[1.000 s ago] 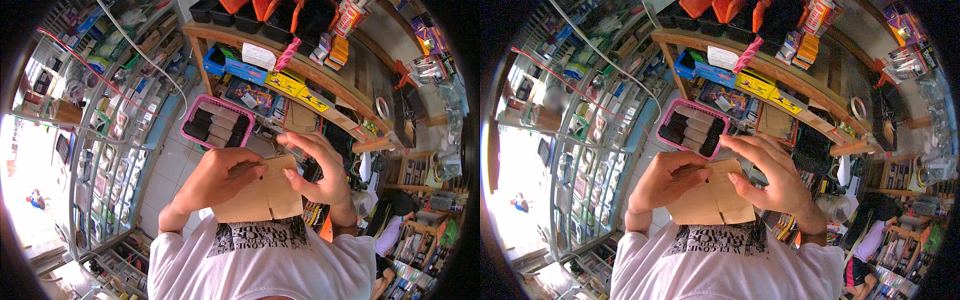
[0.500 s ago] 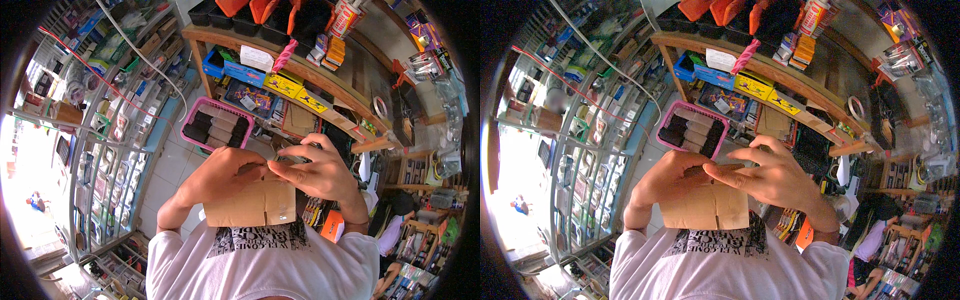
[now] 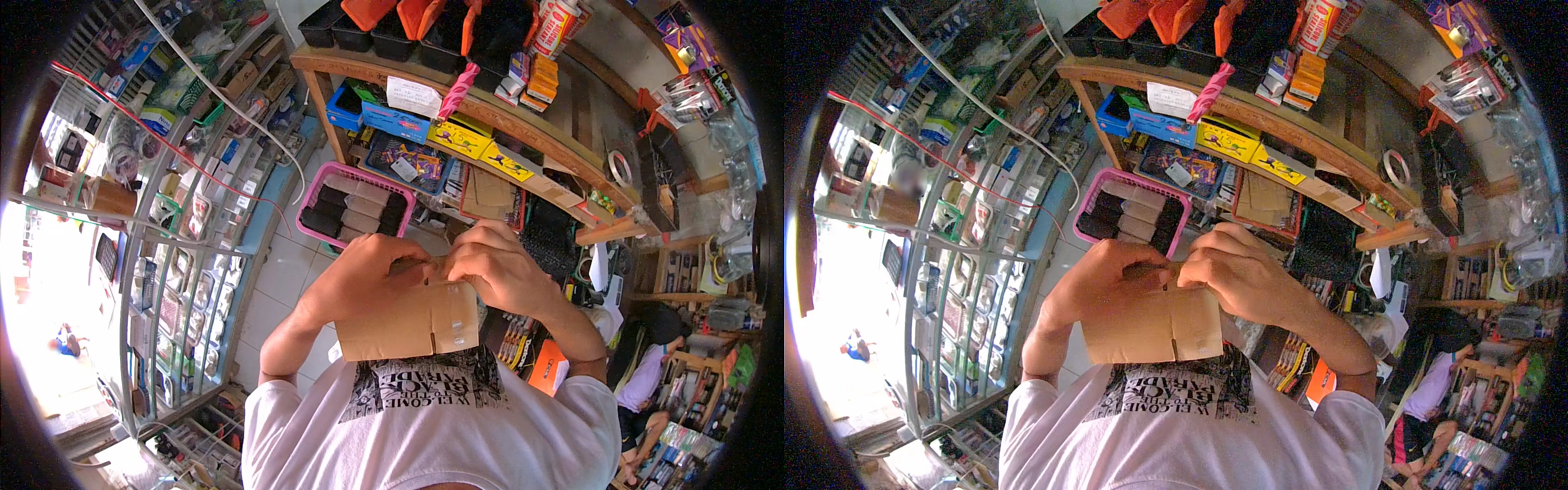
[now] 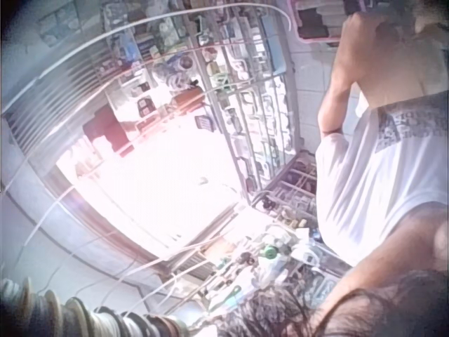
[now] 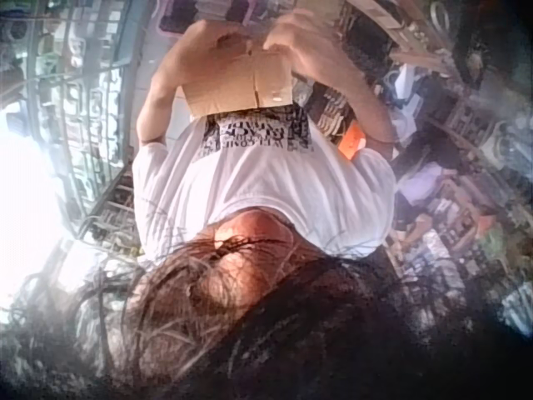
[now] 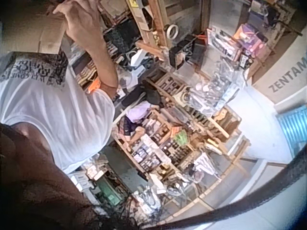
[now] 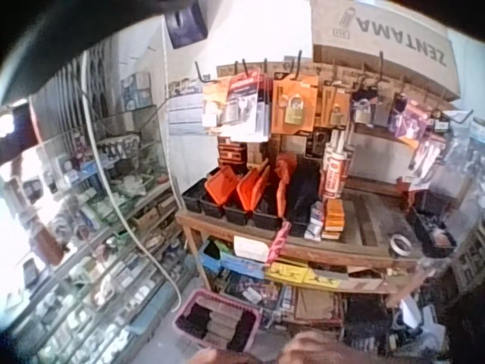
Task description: The person assembles a small cardboard box by hand, using a roll of clear adhesive tape and scissors to secure the folds.
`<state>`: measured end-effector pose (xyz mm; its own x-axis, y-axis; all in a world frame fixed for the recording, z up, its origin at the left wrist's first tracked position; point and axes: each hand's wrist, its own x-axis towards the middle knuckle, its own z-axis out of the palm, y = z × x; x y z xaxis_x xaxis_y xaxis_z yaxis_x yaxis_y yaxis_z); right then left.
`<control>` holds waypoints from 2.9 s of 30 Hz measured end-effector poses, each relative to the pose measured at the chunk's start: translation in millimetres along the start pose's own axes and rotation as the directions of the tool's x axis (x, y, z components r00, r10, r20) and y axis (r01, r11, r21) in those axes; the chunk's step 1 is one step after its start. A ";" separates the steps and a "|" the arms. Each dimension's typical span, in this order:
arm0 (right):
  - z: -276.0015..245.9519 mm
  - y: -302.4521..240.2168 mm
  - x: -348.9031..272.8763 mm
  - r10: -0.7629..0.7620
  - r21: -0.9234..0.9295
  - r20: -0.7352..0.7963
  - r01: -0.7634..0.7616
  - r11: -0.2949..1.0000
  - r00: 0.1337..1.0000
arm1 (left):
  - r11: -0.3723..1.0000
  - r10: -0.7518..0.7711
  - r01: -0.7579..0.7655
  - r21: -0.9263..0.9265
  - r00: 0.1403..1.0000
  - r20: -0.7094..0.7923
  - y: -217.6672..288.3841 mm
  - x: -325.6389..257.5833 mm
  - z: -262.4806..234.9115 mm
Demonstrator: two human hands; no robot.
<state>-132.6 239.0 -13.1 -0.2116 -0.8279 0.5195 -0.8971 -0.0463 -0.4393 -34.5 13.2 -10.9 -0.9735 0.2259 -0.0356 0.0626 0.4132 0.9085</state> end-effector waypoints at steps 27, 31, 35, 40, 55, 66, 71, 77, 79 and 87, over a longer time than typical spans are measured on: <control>-2.7 -5.6 -41.7 0.567 0.579 -0.130 -0.401 0.709 0.813 | 0.989 -0.083 0.077 0.127 0.996 0.041 -13.1 24.4 18.9; -19.7 6.1 -69.8 0.602 0.692 -0.264 -0.287 0.663 0.754 | 0.991 -0.125 0.124 0.053 0.992 0.026 -15.1 27.2 22.2; -40.3 23.3 -95.1 0.736 0.765 -0.477 -0.185 0.617 0.480 | 0.990 -0.057 0.053 -0.133 0.998 -0.022 -37.1 26.0 28.7; -81.4 80.8 -178.9 0.591 0.601 -0.798 -0.219 0.769 -0.118 | 0.849 -0.215 0.048 -0.526 0.941 -0.261 -62.6 37.6 41.6; -139.5 245.8 -273.1 -0.017 0.261 -0.889 -0.535 0.803 -0.458 | -0.483 0.539 0.351 -0.802 0.841 0.043 -67.4 134.0 100.5; -99.3 149.2 -192.4 -0.018 0.194 -0.952 -0.650 0.735 -0.305 | -0.562 0.516 0.210 -0.800 0.845 -0.141 -68.2 151.2 104.7; -3.1 23.9 -82.8 0.718 0.626 -0.585 -0.352 0.696 0.378 | -0.428 0.442 -0.101 -0.898 0.843 -0.306 -60.3 147.4 93.9; 31.0 -13.6 -39.9 0.656 0.489 -0.474 -0.444 0.751 0.588 | -0.249 0.516 -0.420 -0.873 0.705 -0.487 -68.6 149.3 75.6; 36.4 -12.2 -40.1 0.662 0.444 -0.458 -0.492 0.749 0.593 | -0.036 0.346 -0.589 -0.807 0.751 -0.563 -54.5 137.8 76.1; 53.7 -18.0 -29.6 0.745 0.619 -0.445 -0.431 0.657 0.497 | 0.029 0.454 -0.658 -0.752 0.679 -0.577 -54.9 124.9 69.3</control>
<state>-89.4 234.3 -59.9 -0.9461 -0.1973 0.2569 -0.2582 -0.0196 -0.9659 -144.3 79.9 -94.1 -0.7597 -0.1675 0.6284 0.4769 -0.8004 0.3633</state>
